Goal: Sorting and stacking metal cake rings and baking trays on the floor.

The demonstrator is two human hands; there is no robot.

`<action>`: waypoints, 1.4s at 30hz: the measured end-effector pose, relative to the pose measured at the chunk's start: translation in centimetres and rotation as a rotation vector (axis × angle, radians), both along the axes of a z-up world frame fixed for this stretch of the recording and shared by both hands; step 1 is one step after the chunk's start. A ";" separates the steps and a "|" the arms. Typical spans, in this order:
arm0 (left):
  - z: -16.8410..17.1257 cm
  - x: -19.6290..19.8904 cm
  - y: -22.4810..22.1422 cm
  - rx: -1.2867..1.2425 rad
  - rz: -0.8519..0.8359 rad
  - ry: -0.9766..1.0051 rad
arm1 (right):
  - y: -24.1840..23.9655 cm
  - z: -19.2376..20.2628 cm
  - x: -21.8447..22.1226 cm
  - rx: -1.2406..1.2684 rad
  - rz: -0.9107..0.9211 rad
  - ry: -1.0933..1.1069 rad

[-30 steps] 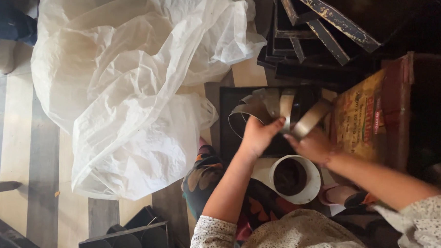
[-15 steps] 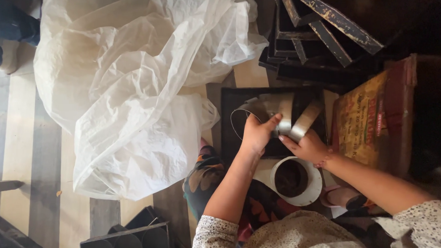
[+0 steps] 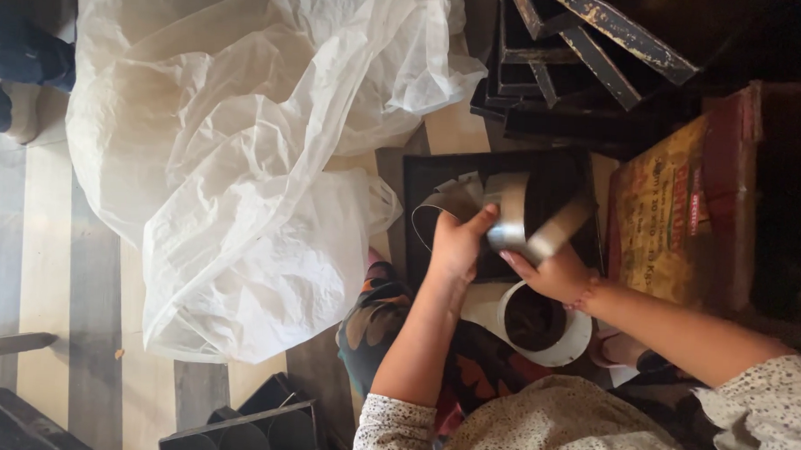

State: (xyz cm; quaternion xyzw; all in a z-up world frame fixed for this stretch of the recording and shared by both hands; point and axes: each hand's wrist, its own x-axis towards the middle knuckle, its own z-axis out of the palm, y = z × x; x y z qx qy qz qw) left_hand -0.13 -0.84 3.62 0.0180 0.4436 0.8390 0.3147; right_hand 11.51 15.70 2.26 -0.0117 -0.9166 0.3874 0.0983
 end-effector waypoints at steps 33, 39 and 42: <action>1.3 1.2 1.1 -0.043 0.010 -0.043 | 1.2 0.7 0.1 0.290 0.322 0.083; 0.2 1.0 0.7 0.006 -0.064 -0.041 | 4.2 -3.1 0.4 0.078 0.437 0.022; -2.1 2.1 1.8 0.047 -0.062 -0.005 | 6.3 -3.7 -0.1 0.246 0.569 0.193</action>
